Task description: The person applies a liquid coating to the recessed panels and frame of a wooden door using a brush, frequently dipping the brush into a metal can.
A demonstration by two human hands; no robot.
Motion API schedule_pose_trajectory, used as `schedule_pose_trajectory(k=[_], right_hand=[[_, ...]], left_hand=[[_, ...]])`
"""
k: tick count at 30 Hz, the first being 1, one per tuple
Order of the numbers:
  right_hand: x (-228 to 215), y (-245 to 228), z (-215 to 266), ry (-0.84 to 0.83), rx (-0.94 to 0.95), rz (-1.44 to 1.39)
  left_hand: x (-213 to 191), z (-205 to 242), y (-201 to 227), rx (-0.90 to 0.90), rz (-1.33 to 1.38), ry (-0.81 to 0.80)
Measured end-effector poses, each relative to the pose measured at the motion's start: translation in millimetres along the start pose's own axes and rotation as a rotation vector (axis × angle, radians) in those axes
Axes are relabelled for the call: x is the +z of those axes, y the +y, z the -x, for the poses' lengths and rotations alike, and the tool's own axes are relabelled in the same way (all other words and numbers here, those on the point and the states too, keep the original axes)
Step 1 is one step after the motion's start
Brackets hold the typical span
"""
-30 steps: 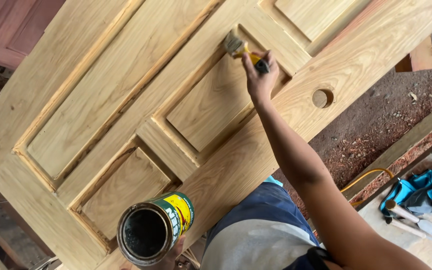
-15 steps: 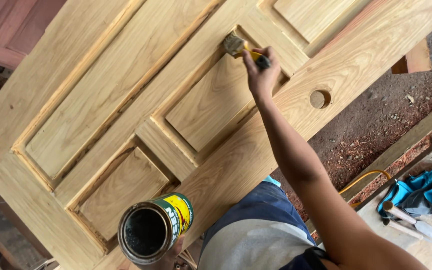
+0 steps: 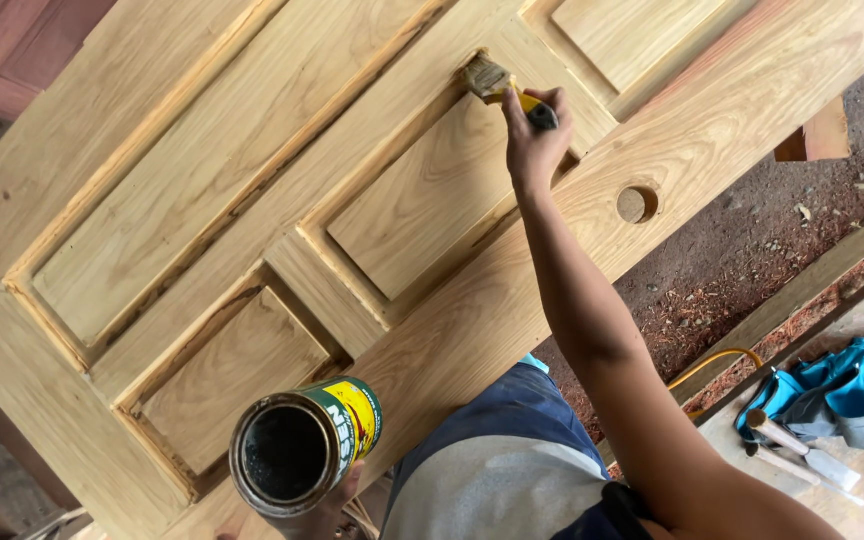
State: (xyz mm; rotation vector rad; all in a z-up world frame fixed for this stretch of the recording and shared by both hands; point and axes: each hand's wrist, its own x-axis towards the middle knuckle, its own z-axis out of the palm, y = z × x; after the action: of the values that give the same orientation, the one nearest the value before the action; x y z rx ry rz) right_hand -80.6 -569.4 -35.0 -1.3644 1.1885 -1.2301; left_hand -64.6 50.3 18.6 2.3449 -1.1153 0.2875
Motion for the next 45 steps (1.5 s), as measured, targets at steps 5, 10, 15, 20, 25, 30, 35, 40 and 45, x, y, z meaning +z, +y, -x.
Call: schedule_pose_trajectory(k=[5, 10, 15, 20, 25, 30, 35, 40, 45], right_hand=[[-2.9, 2.8, 1.8, -0.092, 0.001, 0.014], [21.8, 16.1, 34.6, -0.1, -0.124, 0.023], [21.9, -3.8, 42.5, -0.443, 0.031, -0.104], [6.0, 20.7, -0.4, 0.121, -0.278, 0.187], [41.3, 14.7, 78.5, -0.262, -0.131, -0.04], [12.1, 17.8, 10.7, -0.044, -0.12, 0.129], [44.8, 30.3, 82.6, -0.193, -0.36, 0.043], [11.9, 9.7, 31.7, -0.186, -0.089, -0.092], [23.9, 17.7, 56.4, 0.12, -0.262, 0.276]], left_hand=[[45.6, -68.2, 38.5, -0.051, 0.076, 0.037], [48.3, -57.5, 30.7, 0.079, -0.177, 0.048], [49.9, -64.8, 33.5, 0.072, -0.097, 0.018], [51.0, -54.7, 31.7, 0.162, -0.206, 0.033], [67.1, -42.9, 15.7, 0.223, -0.243, 0.035], [59.3, -44.3, 25.3, -0.002, -0.062, 0.034], [67.7, -34.0, 18.4, 0.202, -0.321, 0.061], [58.5, -41.7, 25.7, 0.104, -0.085, 0.041], [54.4, -47.2, 32.9, 0.088, -0.134, 0.037]])
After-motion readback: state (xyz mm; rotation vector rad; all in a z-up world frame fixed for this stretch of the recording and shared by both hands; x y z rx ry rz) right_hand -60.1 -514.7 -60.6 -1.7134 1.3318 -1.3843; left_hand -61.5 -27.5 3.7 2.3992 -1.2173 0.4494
